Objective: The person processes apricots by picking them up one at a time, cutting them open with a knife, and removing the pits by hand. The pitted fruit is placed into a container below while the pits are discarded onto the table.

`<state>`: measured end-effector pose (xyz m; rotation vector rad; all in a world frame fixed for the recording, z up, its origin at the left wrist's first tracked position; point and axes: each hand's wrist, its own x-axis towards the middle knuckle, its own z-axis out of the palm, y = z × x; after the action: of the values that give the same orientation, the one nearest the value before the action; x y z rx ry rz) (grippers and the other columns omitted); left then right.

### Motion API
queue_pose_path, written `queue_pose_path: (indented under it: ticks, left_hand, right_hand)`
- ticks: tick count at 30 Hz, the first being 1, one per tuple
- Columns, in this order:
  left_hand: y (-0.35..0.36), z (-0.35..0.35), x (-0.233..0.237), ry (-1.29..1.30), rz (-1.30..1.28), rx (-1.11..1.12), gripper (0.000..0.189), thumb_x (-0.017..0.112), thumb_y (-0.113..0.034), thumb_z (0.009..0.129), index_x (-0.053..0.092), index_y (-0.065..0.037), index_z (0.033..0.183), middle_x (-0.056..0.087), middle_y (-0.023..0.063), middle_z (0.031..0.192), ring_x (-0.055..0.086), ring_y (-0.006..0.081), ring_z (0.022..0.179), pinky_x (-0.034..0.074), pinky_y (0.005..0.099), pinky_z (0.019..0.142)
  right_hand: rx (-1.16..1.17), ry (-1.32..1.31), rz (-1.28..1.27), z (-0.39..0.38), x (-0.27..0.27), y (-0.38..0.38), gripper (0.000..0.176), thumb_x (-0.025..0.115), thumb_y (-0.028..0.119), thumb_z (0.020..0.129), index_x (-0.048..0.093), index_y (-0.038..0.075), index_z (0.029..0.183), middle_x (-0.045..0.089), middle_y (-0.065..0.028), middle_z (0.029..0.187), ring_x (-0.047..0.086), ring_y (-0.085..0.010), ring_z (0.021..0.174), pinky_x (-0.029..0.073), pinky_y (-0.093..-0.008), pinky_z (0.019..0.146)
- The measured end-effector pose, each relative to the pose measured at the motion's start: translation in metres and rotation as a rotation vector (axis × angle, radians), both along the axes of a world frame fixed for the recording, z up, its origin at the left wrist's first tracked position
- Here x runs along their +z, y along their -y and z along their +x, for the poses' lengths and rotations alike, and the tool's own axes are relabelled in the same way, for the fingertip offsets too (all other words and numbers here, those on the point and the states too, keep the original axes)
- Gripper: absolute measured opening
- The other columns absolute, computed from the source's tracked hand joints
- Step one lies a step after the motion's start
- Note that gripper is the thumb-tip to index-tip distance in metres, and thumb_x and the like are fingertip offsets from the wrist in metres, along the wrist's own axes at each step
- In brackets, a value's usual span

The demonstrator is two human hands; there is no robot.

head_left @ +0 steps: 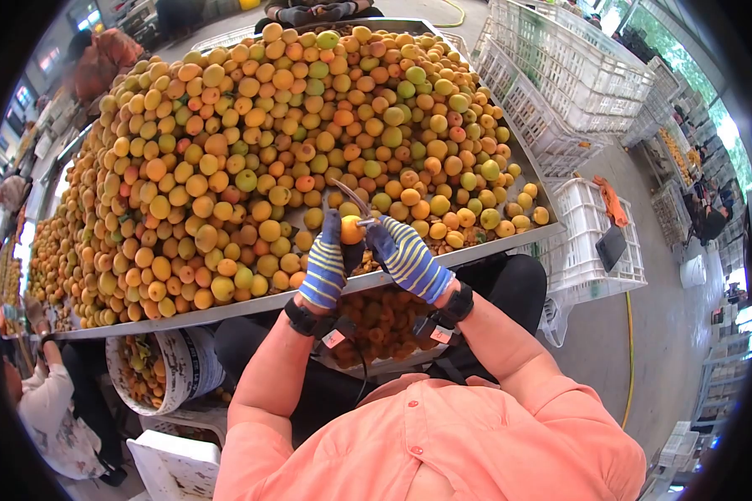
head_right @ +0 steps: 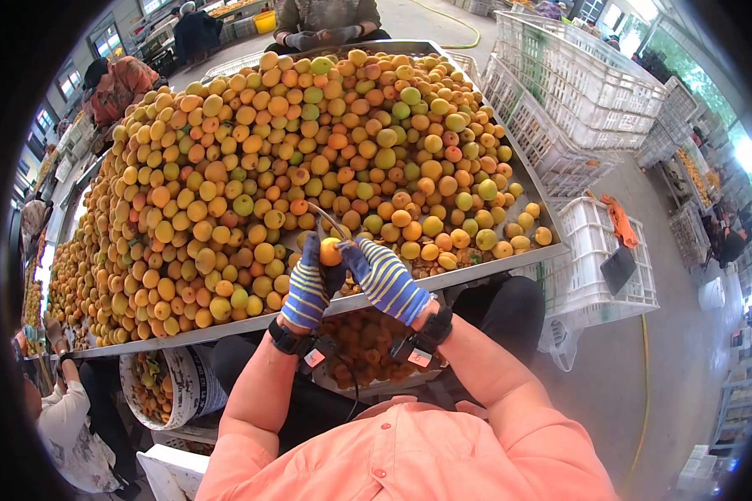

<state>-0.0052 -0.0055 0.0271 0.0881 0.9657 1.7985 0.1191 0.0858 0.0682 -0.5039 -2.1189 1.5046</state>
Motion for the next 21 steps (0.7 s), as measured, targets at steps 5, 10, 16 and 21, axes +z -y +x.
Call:
queue_pose_path:
  ticks: [5,10,16,21]
  left_hand:
    - [-0.006,0.001,-0.010,-0.173,-0.039,0.032,0.051,0.052,-0.053,0.089,0.062,-0.003,0.092,0.061,0.0041,0.075,0.057,0.0116,0.062,0.046,0.0216,0.056]
    - [-0.010,0.005,-0.003,-0.470,-0.112,0.084,0.054,0.045,-0.053,0.093,0.063,-0.004,0.080,0.052,-0.0024,0.057,0.046,0.0061,0.048,0.034,0.0206,0.044]
    - [-0.008,-0.001,-0.007,-0.806,-0.045,0.142,0.047,0.045,-0.048,0.094,0.060,-0.004,0.087,0.056,-0.0001,0.066,0.050,0.0078,0.053,0.038,0.0244,0.045]
    - [-0.006,0.007,0.032,-0.840,-0.005,0.217,0.051,0.043,-0.053,0.094,0.060,-0.005,0.090,0.059,0.0013,0.073,0.057,0.0097,0.064,0.046,0.0243,0.059]
  right_hand:
    - [-0.088,0.023,0.263,0.002,0.003,0.006,0.029,0.052,0.024,0.094,0.058,-0.004,0.091,0.061,-0.0236,0.072,0.059,-0.0402,0.069,0.045,-0.0415,0.057]
    - [-0.091,-0.001,0.065,-0.003,-0.006,0.006,0.030,0.050,0.025,0.095,0.059,-0.004,0.091,0.060,-0.0191,0.074,0.059,-0.0336,0.070,0.045,-0.0382,0.058]
    - [-0.043,-0.041,-0.368,-0.013,0.001,0.020,0.039,0.044,0.036,0.098,0.057,0.005,0.078,0.045,0.0047,0.057,0.040,-0.0044,0.048,0.031,-0.0217,0.043]
    - [0.515,-0.128,-1.638,-0.003,0.015,0.007,0.040,0.041,0.050,0.095,0.043,0.017,0.073,0.030,0.0112,0.051,0.027,-0.0026,0.036,0.024,-0.0191,0.036]
